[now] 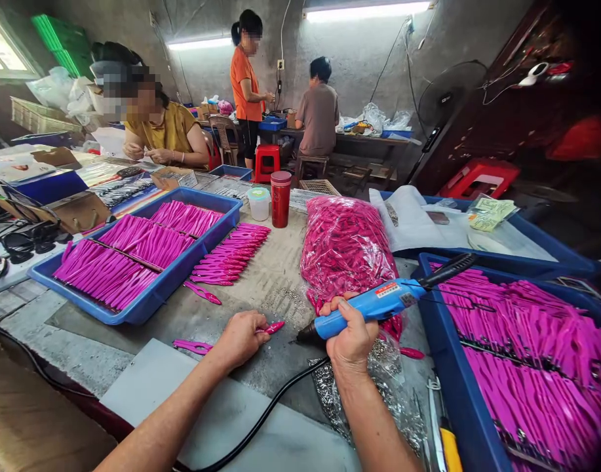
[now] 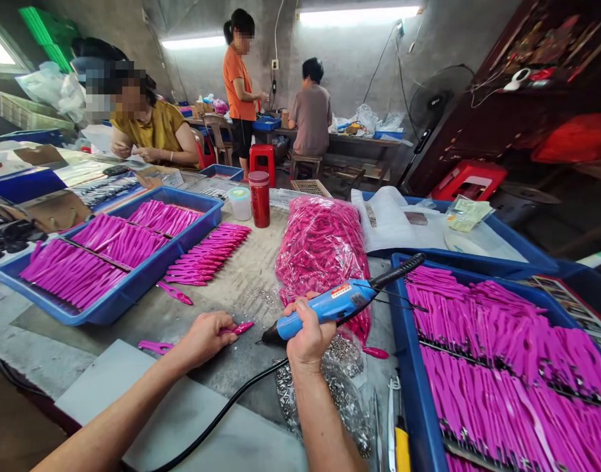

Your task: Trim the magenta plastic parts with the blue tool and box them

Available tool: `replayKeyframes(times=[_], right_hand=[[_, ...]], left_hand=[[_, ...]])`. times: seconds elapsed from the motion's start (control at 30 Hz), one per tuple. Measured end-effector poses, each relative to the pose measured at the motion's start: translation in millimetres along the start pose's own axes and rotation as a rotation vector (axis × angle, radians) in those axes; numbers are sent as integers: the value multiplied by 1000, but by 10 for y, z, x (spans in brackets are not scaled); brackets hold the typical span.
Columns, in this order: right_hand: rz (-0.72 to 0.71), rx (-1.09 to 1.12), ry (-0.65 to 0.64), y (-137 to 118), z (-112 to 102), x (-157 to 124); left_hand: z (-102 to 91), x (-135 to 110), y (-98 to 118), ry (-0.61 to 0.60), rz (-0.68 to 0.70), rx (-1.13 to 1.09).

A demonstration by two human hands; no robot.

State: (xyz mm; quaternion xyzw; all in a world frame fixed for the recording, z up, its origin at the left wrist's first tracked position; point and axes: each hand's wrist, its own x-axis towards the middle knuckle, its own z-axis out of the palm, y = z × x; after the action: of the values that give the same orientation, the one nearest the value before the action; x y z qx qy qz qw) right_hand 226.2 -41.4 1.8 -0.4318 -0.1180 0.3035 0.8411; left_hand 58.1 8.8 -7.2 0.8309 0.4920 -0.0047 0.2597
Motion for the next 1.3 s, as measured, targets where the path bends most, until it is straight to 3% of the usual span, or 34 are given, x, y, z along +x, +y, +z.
replayKeyframes(times=[0.13, 0.47, 0.83, 1.3], right_hand=[[0, 0, -1, 8, -9, 7], [-24, -10, -21, 26, -30, 8], [-19, 8, -34, 49, -24, 14], [23, 47, -3, 60, -10, 25]], left_hand=[[17, 14, 27, 5, -66, 57], [40, -51, 60, 7, 29, 165], [105, -59, -96, 80, 136, 67], [21, -119, -65, 150, 132, -1]])
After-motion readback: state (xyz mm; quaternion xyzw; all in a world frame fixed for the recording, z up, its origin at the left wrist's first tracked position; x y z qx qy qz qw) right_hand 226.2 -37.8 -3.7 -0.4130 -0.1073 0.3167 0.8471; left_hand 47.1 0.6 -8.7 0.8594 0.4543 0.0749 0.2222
